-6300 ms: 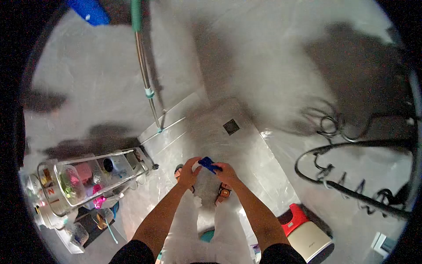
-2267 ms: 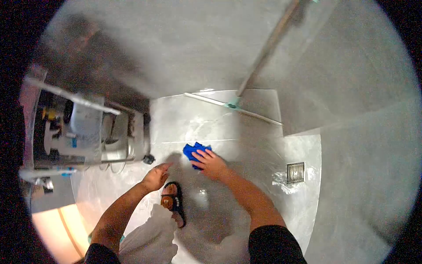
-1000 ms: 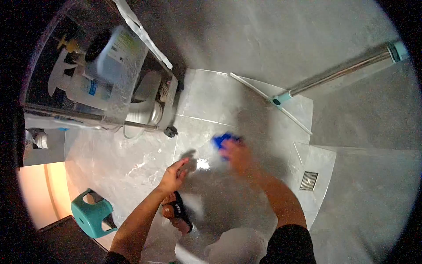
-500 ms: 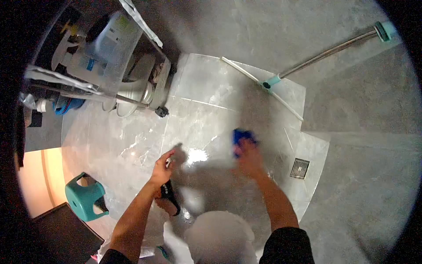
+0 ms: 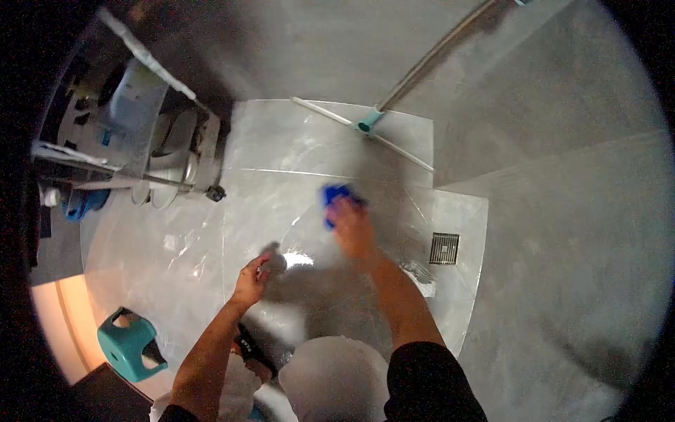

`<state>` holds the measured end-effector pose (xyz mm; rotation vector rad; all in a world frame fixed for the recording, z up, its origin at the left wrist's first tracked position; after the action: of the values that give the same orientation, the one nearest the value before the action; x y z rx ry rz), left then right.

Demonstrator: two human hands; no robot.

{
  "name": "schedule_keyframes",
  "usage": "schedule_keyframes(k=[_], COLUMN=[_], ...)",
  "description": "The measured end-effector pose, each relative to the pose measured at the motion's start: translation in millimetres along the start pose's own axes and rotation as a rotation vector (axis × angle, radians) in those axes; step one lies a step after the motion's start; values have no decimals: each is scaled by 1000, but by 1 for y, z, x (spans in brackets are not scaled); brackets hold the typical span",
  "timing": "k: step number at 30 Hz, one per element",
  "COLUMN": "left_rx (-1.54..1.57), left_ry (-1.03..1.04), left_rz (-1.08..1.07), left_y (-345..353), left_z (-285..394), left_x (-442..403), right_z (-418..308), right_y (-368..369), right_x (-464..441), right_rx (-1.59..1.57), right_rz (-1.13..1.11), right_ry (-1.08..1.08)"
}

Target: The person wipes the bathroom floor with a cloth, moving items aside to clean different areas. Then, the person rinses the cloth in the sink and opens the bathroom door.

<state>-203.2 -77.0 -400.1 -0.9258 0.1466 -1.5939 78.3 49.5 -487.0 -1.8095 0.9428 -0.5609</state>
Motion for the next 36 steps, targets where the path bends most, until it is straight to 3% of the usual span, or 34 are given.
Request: schedule_keyframes(k=[1,4,6,8,10,11,13,16,19,21,24,25,26,27,29,30,32,34,36], left_rx=[-3,2,-4,-10,-21,-42,-77,-91,-112,-123,-153,-164,-57,-50,-65,-76,-90,-83,-63], left_ry=[37,138,152,212,286,333,423,393,446,470,389,358,349,303,178,134,38,-31,-100], left_rz=[2,4,-21,-43,-70,-67,-54,-35,-28,-3,25,50,55,93,169,207,272,320,347], left_y=[8,27,44,57,69,73,78,76,72,74,66,64,54,43,25,21,10,-1,-3], left_z=[1,14,19,29,37,39,44,53,59,51,25,11,9,11,-6,-20,-45,-53,-67], left_x=[-8,-27,-33,-41,-39,-43,-51,-56,-56,-52,-33,-25,-18,-7,15,24,45,68,89], right_z=[31,41,-7,-47,-44,-18,28,52,-10,-63,-57,-37,-24,0,-24,-41,-87,-144,-163], right_y=[2,-13,11,24,-12,-6,-21,-22,-5,-6,24,30,20,43,18,25,40,61,66], right_x=[4,62,103,115,80,63,38,74,127,129,82,49,8,-7,-46,-53,-51,-29,-1], right_rx=[71,75,104,-26,-202,-141,-73,-3,-22,-158,-256,-280,-201,-182,-119,-75,-42,121,-268], right_rz=[131,168,35,-162,-118,-149,-108,255,68,-291,-150,-67,-144,69,119,37,-115,-360,-475], right_ry=[285,526,617,344,61,-21,184,711,717,418,-202,-162,-21,-10,298,356,129,-303,-815])
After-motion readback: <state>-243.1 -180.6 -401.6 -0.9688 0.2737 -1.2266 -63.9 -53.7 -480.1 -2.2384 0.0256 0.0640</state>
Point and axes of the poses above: each hand's wrist, its own x-axis away from the middle knuckle, its own y-axis out of the palm, z = x × y, the point moved 2 cm from there along -x, towards the middle knuckle, and after that the axes turned 6 degrees about -x, right-handed, at the moved point
